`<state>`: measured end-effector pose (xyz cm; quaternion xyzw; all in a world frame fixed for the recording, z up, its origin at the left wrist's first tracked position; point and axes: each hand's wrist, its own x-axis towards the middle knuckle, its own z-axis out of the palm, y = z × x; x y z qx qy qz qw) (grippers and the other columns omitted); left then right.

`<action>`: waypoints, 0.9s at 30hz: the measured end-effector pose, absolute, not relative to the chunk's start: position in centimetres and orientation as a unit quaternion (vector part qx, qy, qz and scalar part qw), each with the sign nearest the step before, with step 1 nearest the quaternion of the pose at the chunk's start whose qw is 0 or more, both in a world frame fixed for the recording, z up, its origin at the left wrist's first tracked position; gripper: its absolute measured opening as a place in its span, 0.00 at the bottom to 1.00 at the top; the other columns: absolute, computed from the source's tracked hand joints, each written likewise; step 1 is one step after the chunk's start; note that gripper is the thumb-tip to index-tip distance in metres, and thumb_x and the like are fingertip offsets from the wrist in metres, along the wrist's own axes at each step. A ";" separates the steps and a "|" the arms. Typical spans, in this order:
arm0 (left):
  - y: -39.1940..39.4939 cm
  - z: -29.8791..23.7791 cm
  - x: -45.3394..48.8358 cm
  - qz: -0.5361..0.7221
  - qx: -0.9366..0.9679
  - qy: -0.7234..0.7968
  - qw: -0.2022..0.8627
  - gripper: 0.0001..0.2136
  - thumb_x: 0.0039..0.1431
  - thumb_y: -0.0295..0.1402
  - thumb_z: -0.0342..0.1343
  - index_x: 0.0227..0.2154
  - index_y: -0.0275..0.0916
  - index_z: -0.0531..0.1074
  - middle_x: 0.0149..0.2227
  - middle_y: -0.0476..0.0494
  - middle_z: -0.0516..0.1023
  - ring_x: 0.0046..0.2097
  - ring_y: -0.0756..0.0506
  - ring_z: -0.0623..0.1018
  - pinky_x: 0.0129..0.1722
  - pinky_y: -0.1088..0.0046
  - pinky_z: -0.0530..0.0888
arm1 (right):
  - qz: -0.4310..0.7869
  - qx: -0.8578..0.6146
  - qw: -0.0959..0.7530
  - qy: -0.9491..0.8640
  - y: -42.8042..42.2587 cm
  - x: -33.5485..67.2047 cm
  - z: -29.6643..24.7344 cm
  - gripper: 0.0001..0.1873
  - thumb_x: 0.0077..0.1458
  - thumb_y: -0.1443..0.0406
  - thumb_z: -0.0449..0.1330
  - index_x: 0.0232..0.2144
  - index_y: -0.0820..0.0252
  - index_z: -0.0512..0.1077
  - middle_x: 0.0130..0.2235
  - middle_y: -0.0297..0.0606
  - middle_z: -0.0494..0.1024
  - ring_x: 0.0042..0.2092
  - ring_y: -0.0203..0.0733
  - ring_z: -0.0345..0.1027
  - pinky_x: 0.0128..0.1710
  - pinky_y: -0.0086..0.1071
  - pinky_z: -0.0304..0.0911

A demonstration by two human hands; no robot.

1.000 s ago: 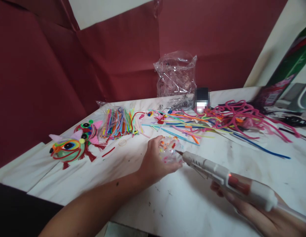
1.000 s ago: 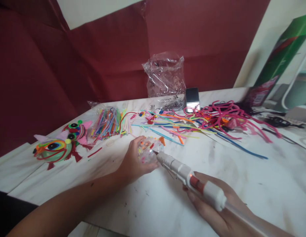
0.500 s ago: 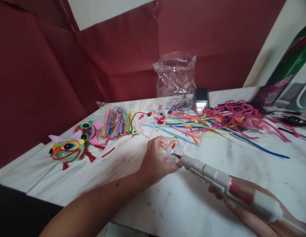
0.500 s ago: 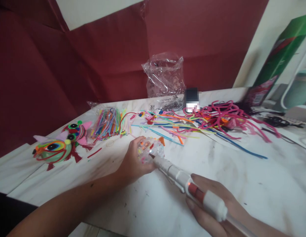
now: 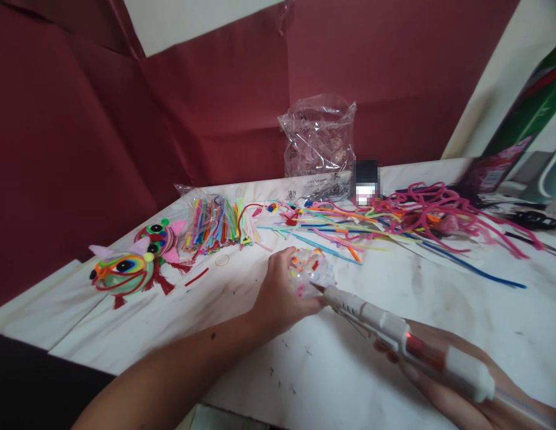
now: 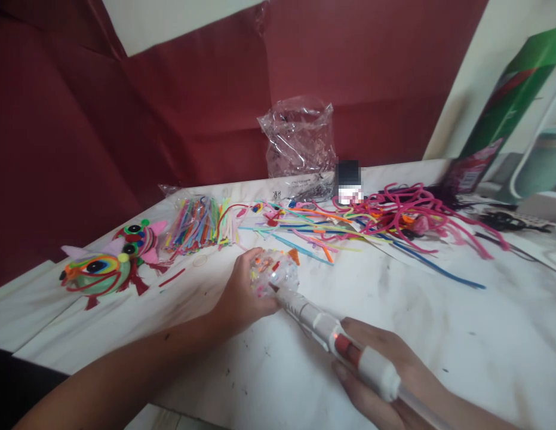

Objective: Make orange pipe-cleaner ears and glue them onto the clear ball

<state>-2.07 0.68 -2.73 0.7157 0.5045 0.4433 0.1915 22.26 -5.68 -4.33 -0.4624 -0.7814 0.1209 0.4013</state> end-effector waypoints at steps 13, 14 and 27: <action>0.6 -2.6 -2.1 0.445 0.698 0.516 0.220 0.40 0.33 0.39 0.66 0.52 0.41 0.55 0.51 0.38 0.62 0.53 0.39 0.65 0.52 0.58 0.65 | 0.082 -0.442 0.389 -0.804 -5.4 22.0 -3.0 0.13 0.52 0.56 0.52 0.31 0.54 0.73 0.27 0.36 0.81 0.27 0.44 0.76 0.26 0.28 0.73; 0.6 -2.6 -2.0 0.443 0.698 0.517 0.222 0.40 0.33 0.39 0.66 0.52 0.41 0.55 0.51 0.38 0.62 0.53 0.39 0.65 0.51 0.58 0.65 | 0.083 -0.443 0.393 -0.802 -5.4 22.0 -2.9 0.13 0.52 0.56 0.52 0.31 0.54 0.73 0.27 0.36 0.81 0.27 0.44 0.76 0.25 0.27 0.73; 0.6 -2.3 -1.9 0.448 0.690 0.520 0.228 0.39 0.33 0.39 0.65 0.51 0.40 0.56 0.50 0.38 0.63 0.52 0.39 0.67 0.51 0.58 0.66 | 0.098 -0.452 0.376 -0.803 -5.4 22.0 -2.7 0.14 0.52 0.57 0.52 0.35 0.57 0.74 0.30 0.39 0.81 0.30 0.42 0.76 0.30 0.26 0.72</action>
